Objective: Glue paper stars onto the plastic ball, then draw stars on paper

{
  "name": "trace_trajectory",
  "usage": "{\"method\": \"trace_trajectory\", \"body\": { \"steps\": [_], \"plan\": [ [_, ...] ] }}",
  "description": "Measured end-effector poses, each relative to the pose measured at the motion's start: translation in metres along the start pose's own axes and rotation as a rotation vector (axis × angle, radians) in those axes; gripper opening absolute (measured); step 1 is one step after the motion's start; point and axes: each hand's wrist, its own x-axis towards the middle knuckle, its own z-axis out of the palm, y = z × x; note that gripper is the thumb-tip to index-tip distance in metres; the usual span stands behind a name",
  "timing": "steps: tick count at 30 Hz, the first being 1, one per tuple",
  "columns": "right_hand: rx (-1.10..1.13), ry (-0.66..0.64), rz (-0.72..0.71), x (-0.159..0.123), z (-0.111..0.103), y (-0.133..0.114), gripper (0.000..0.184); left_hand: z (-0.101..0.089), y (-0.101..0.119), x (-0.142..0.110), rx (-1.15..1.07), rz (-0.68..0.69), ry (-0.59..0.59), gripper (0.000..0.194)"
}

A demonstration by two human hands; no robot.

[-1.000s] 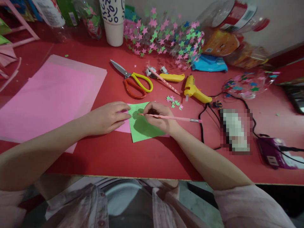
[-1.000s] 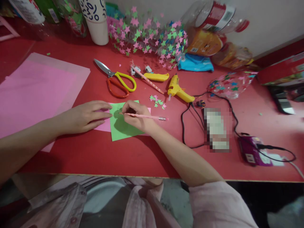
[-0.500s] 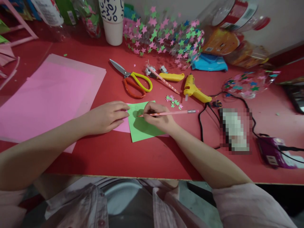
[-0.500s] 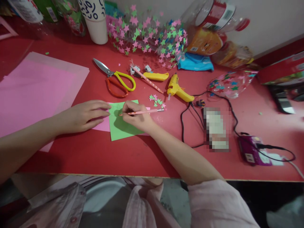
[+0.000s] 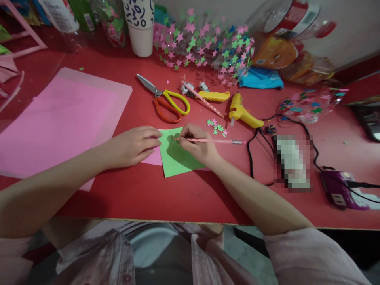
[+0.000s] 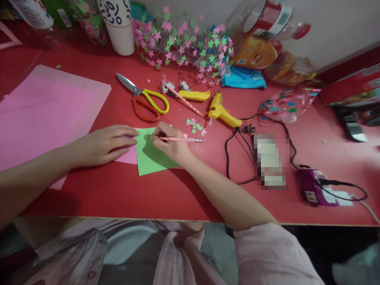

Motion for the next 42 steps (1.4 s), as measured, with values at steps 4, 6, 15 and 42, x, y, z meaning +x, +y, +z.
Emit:
{"method": "trace_trajectory", "body": {
  "steps": [4,6,15,42],
  "plan": [
    [0.011,0.0,-0.009,0.0,0.0,0.0,0.011,0.0,0.0,0.0,0.011,0.01,0.012,0.032],
    [0.008,-0.002,-0.016,0.001,0.0,0.0,0.011,0.0,0.0,0.0,0.009,0.01,0.012,0.032],
    [-0.029,-0.031,-0.03,0.003,-0.004,-0.002,0.015,0.001,-0.001,-0.001,0.006,-0.002,-0.001,0.032],
    [-0.005,-0.053,-0.052,0.002,-0.004,-0.002,0.013,0.003,0.01,0.001,0.15,0.059,-0.072,0.042]
  ]
}}
